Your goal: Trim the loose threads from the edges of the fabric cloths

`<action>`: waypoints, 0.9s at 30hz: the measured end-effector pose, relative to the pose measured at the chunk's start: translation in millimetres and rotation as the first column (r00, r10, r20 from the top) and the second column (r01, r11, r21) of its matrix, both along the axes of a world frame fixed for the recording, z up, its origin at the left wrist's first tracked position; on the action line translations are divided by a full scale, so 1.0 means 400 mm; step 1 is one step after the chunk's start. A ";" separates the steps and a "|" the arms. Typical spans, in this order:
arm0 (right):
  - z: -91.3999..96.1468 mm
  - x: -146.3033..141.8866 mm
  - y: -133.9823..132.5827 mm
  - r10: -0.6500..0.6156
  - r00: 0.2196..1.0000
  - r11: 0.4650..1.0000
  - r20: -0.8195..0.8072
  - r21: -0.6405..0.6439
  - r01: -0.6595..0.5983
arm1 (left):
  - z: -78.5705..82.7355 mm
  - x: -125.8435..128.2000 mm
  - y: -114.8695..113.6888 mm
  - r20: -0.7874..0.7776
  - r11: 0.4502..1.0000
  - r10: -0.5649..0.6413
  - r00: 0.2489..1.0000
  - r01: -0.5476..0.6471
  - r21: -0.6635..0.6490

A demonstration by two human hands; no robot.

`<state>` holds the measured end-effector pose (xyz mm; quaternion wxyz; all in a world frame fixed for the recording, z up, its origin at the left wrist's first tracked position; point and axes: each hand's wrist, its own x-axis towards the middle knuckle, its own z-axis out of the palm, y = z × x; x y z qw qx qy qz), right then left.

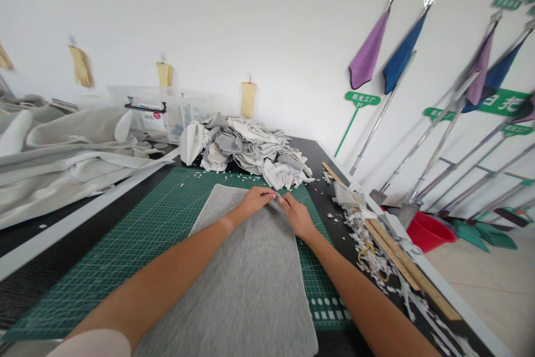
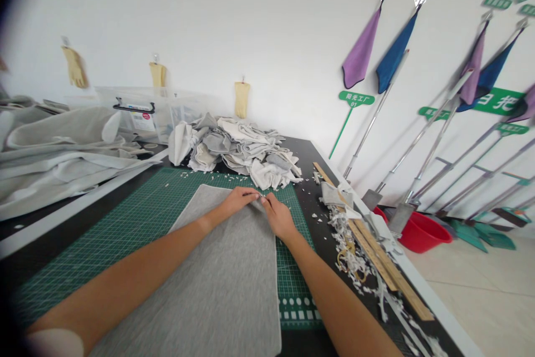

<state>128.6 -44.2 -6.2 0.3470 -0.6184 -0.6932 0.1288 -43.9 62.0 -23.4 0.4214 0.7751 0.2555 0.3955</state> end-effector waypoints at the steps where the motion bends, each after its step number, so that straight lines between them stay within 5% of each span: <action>1: -0.001 0.001 0.001 0.006 1.000 1.000 0.002 0.003 -0.006 | 0.000 0.000 -0.001 -0.002 1.000 -0.002 1.000 0.002 -0.004; 27: 0.001 -0.005 -0.003 -0.012 1.000 1.000 0.022 -0.005 0.012 | -0.003 0.000 0.000 0.008 0.999 -0.012 1.000 0.011 0.035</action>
